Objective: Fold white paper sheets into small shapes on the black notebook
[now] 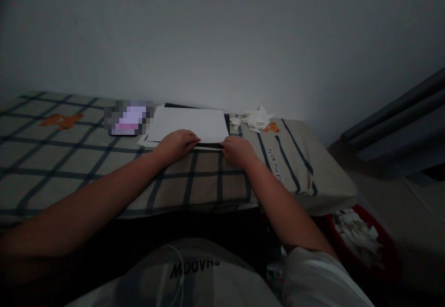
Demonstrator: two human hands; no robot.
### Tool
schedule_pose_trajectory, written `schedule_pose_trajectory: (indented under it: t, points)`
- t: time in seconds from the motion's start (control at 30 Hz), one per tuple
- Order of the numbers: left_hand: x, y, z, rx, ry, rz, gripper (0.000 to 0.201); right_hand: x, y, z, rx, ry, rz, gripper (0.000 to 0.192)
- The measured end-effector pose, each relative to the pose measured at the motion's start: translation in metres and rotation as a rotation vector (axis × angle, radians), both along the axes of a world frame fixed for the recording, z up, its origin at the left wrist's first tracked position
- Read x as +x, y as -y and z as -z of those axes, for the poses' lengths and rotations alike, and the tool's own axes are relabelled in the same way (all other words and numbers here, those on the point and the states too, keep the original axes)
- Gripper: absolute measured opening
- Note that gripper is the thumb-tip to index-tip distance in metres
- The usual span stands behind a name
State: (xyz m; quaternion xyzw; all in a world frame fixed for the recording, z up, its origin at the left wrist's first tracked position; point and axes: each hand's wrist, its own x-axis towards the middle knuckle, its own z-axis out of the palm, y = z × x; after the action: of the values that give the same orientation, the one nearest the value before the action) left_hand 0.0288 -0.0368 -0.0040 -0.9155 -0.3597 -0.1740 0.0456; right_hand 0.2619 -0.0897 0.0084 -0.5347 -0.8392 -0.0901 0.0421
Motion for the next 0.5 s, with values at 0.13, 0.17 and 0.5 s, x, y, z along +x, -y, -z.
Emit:
schedule_pose_trajectory:
  t: [0.13,0.17,0.5]
  points:
    - [0.001,-0.002,0.003,-0.041,0.025,-0.059,0.032,-0.006,0.001,-0.002,0.011,0.062,-0.003,0.042]
    - [0.002,-0.002,0.003,-0.052,0.030,-0.087,0.033,-0.008,0.002,-0.003,0.012,0.086,-0.004,0.043]
    - [0.005,0.005,-0.002,0.054,-0.023,-0.211,0.028,-0.011,0.002,-0.005,-0.005,0.155,-0.017,0.039]
